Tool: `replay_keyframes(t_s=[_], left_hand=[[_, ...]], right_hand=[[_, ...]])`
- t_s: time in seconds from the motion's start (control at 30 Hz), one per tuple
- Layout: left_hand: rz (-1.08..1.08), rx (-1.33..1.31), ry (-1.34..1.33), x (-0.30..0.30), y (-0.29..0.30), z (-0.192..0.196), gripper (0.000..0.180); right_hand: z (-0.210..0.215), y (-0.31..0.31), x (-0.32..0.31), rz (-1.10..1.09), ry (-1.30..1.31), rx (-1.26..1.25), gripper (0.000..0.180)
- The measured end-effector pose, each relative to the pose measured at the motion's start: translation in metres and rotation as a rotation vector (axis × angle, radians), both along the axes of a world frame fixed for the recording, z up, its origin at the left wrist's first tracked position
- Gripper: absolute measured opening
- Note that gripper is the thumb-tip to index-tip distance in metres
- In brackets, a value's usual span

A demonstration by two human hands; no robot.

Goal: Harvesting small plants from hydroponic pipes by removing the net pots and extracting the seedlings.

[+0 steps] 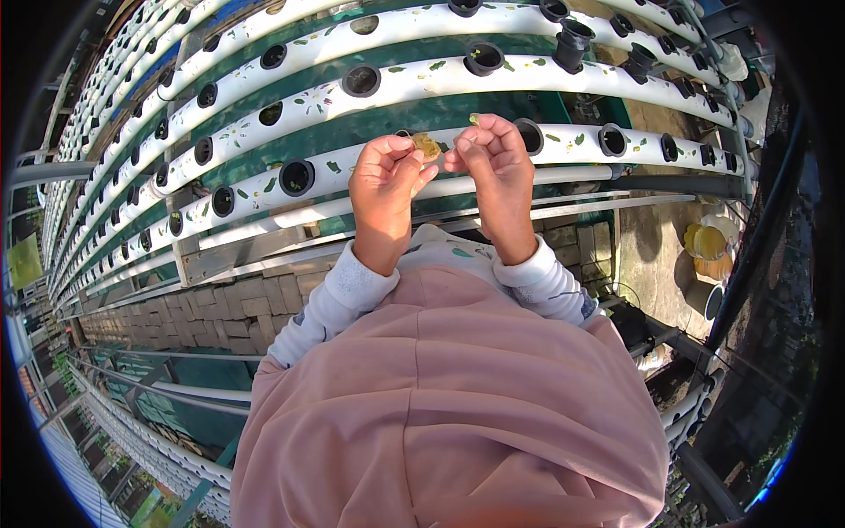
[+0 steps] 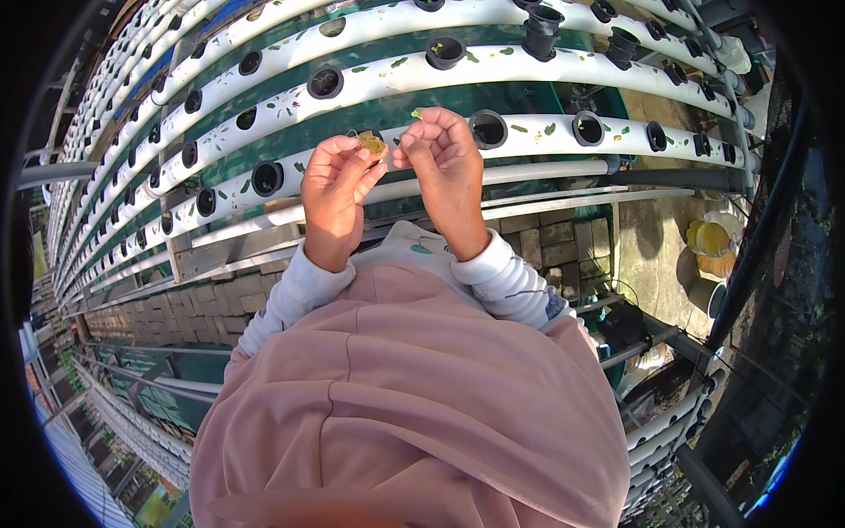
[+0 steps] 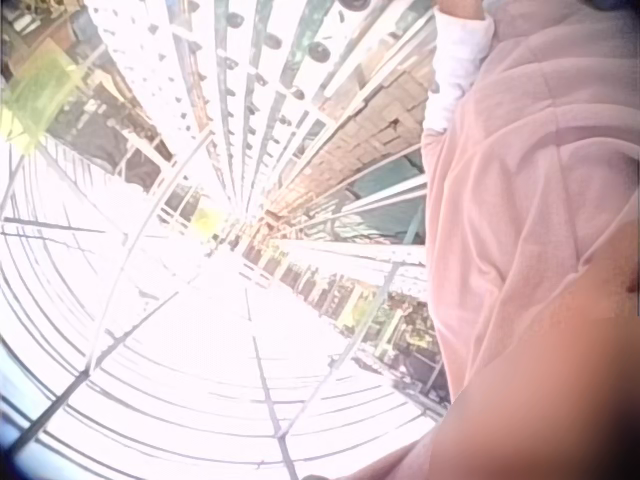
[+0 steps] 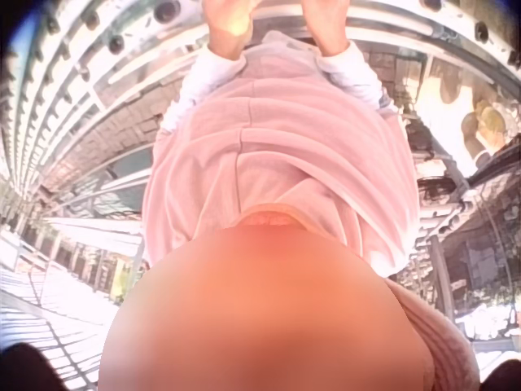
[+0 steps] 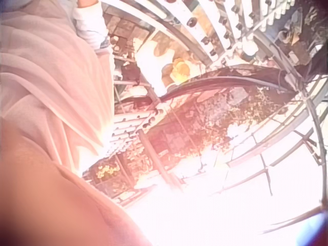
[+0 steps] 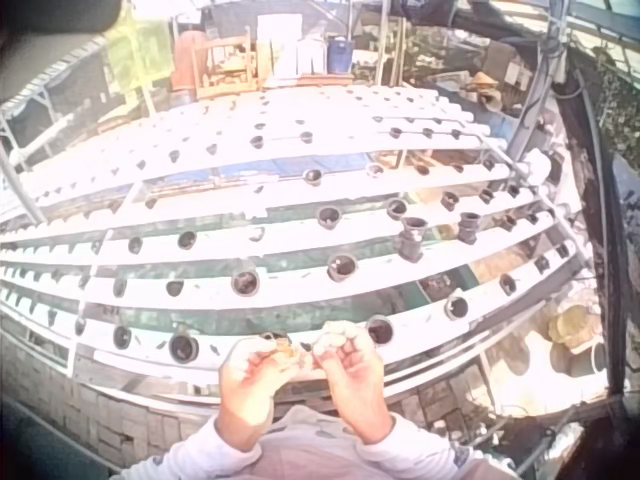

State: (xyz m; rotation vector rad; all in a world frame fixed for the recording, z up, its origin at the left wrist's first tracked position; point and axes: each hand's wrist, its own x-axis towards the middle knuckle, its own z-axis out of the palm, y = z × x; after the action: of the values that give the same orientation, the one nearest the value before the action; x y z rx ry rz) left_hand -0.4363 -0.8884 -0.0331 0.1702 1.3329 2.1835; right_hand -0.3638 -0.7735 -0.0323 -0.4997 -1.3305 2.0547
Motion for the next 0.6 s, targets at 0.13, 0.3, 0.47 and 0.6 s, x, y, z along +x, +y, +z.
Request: replay_keyframes(t_s=[0.13,0.3,0.47,0.6], left_hand=[[0.036,-0.025,0.009,-0.001,-0.003,0.002,0.013],[0.109,-0.009,0.049,-0.009,-0.011,0.007,0.015],[0.205,-0.028,0.116,-0.020,-0.027,0.010,0.014],[0.256,-0.056,0.139,-0.022,-0.038,0.012,0.012]], right_hand=[[-0.001,0.004,0.001,-0.019,-0.004,-0.002,0.029],[0.001,0.019,0.003,0.061,-0.142,0.164,0.033],[0.006,0.027,0.005,0.180,-0.427,0.658,0.040],[0.002,0.025,-0.007,0.178,-0.556,0.993,0.042]])
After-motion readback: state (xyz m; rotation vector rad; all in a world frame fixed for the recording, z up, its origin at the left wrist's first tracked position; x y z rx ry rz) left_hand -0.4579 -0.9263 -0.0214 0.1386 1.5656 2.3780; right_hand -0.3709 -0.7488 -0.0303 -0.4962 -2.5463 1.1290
